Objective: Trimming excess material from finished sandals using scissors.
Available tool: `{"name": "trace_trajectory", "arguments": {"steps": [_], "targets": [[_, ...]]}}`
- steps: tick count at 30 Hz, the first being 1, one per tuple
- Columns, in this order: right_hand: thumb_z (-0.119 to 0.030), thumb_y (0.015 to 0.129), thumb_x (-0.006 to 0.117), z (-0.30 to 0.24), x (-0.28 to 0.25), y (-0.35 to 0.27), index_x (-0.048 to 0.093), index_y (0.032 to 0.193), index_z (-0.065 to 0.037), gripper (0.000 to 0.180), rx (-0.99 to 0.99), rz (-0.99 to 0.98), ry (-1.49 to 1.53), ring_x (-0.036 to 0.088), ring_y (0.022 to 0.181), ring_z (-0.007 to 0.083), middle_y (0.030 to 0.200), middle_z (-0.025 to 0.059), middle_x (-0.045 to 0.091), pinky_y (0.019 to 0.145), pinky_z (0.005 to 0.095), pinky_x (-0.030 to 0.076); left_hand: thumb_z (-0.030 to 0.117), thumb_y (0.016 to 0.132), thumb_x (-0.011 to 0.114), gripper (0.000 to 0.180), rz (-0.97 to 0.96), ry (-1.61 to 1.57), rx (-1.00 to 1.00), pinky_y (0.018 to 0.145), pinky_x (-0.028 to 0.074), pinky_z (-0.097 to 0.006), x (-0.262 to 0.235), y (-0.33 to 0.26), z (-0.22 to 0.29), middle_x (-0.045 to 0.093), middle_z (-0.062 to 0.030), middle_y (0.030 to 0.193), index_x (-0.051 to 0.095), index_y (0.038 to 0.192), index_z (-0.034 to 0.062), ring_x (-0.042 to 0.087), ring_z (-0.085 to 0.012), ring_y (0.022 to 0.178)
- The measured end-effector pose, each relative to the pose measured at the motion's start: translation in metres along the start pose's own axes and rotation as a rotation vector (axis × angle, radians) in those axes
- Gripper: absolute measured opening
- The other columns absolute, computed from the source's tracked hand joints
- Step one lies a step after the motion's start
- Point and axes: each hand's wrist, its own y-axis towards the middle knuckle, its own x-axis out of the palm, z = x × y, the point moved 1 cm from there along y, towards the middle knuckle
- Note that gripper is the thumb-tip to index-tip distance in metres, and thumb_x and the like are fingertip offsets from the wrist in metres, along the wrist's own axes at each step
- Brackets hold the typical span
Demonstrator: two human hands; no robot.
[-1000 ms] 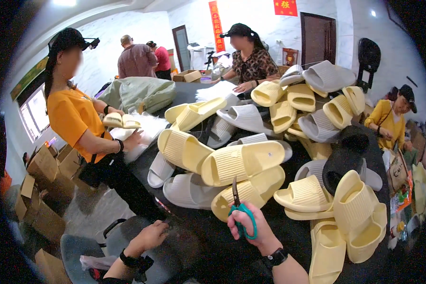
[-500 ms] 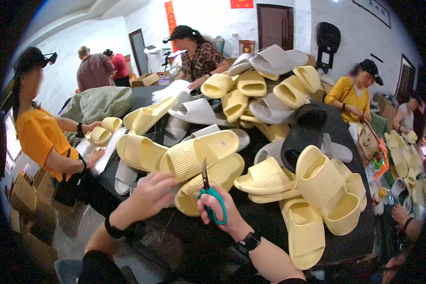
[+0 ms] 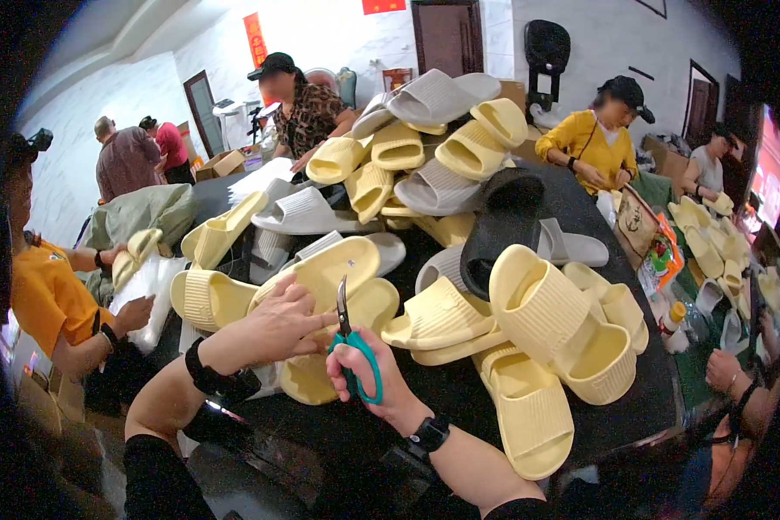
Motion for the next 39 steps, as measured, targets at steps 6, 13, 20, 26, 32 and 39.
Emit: {"name": "trace_trajectory", "arguments": {"steps": [6,13,20,26,32,39], "targets": [[-0.015,0.089,0.052,-0.005,0.002,0.0,0.045,0.111,-0.003,0.026,-0.038,0.029,-0.041,0.05,0.053,0.0123,0.073,0.0066,0.054,0.044,0.0244,0.043,0.033,0.075,0.067,0.033,-0.15,0.011,0.004,0.084,0.042,-0.044,0.002,0.004,0.004,0.06,-0.0148,0.079,0.062,0.097,0.0092,0.059,-0.0323,0.088],[-0.015,0.089,0.053,-0.01,0.0,0.0,0.045,0.111,-0.003,0.026,-0.097,0.06,-0.026,0.051,0.054,0.0119,0.073,0.0061,0.055,0.044,0.0246,0.043,0.037,0.079,0.065,0.034,-0.141,0.008,-0.138,0.07,0.045,-0.043,-0.023,-0.02,0.028,0.061,-0.0147,0.072,0.057,0.084,0.0043,0.061,-0.0341,0.074],[-0.013,0.089,0.055,-0.006,0.002,-0.001,0.046,0.113,-0.004,0.027,-0.116,0.004,-0.076,0.052,0.053,0.0118,0.072,0.0065,0.056,0.043,0.0248,0.043,0.035,0.081,0.064,0.034,0.046,0.068,-0.413,0.063,0.047,-0.042,-0.065,-0.066,0.034,0.06,-0.0157,0.067,0.055,0.079,0.0019,0.061,-0.0342,0.066],[-0.013,0.088,0.055,-0.005,0.005,-0.002,0.046,0.113,-0.004,0.028,-0.073,-0.012,-0.105,0.052,0.055,0.0125,0.072,0.0074,0.055,0.045,0.0246,0.044,0.021,0.081,0.065,0.025,0.272,-0.143,-0.73,0.056,0.045,-0.044,-0.049,-0.132,0.036,0.057,-0.0209,0.067,0.053,0.079,-0.0001,0.059,-0.0387,0.065],[-0.013,0.088,0.055,-0.004,0.014,-0.006,0.046,0.112,-0.004,0.027,0.004,-0.053,-0.144,0.051,0.056,0.0122,0.074,0.0072,0.055,0.047,0.0246,0.044,0.013,0.086,0.061,0.019,0.208,-0.7,-1.098,0.06,0.047,-0.028,0.001,-0.18,0.061,0.063,-0.0121,0.073,0.059,0.095,-0.0039,0.062,-0.0152,0.068],[-0.013,0.089,0.056,0.004,0.006,-0.003,0.047,0.112,-0.004,0.027,0.009,-0.061,-0.161,0.053,0.055,0.0098,0.074,0.0053,0.056,0.047,0.0228,0.046,0.01,0.089,0.057,0.02,0.53,-1.356,-1.07,0.067,0.045,-0.02,0.049,-0.168,0.074,0.062,-0.0027,0.085,0.059,0.101,-0.0055,0.057,-0.0073,0.075]]}}
